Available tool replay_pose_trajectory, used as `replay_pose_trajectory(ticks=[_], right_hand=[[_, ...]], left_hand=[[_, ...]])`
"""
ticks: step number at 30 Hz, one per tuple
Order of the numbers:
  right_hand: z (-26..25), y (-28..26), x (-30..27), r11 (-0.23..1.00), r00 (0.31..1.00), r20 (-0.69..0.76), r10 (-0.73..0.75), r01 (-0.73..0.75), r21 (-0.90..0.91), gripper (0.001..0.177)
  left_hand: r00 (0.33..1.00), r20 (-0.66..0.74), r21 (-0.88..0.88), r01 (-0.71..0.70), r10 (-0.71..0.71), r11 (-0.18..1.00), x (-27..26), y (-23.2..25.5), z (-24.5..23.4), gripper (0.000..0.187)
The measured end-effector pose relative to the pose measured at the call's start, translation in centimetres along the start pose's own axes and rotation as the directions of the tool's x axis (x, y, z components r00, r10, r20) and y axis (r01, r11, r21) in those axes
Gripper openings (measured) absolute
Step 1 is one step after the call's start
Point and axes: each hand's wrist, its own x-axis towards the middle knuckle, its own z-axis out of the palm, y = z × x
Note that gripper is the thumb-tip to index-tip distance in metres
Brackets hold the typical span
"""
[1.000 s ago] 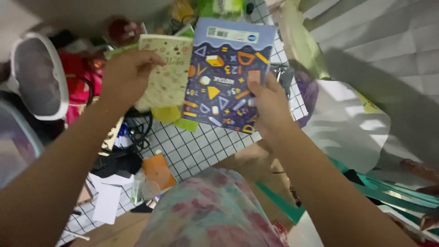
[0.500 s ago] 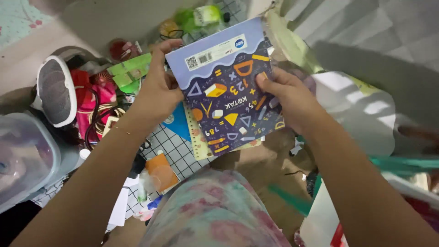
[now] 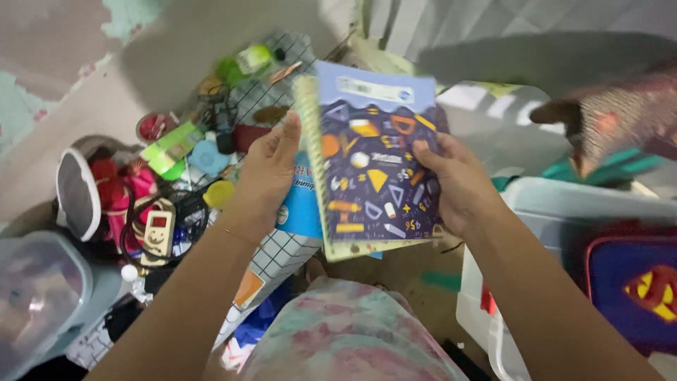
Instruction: Organize various household items on a table and place some into a storage bin and a backpack.
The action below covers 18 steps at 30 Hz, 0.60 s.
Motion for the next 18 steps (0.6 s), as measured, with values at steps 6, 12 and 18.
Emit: replay_pose_trajectory(ticks=[6, 12, 18], right_hand=[[-6.7, 1.6, -4.2, 0.974, 0.954, -0.279, 0.112, -0.050, 0.219, 0.025], [-8.8, 3.4, -7.4, 0.940, 0.972, -0.229, 0.048, 0.034, 0.340, 0.015], [-11.3, 4.9, -11.1, 0.873, 0.969, -0.237, 0.070, 0.055, 0.484, 0.022]], left_hand=[[0.998, 0.010, -0.060, -0.057, 0.057, 0.997, -0.6, -1.1, 4.8, 0.056], [0.956, 0.235, -0.058, -0.165, 0.174, 0.985, -2.8, -1.7, 12.2, 0.045], [0.937, 0.343, -0.041, -0.062, 0.072, 0.997, -4.0, -2.4, 16.3, 0.039]])
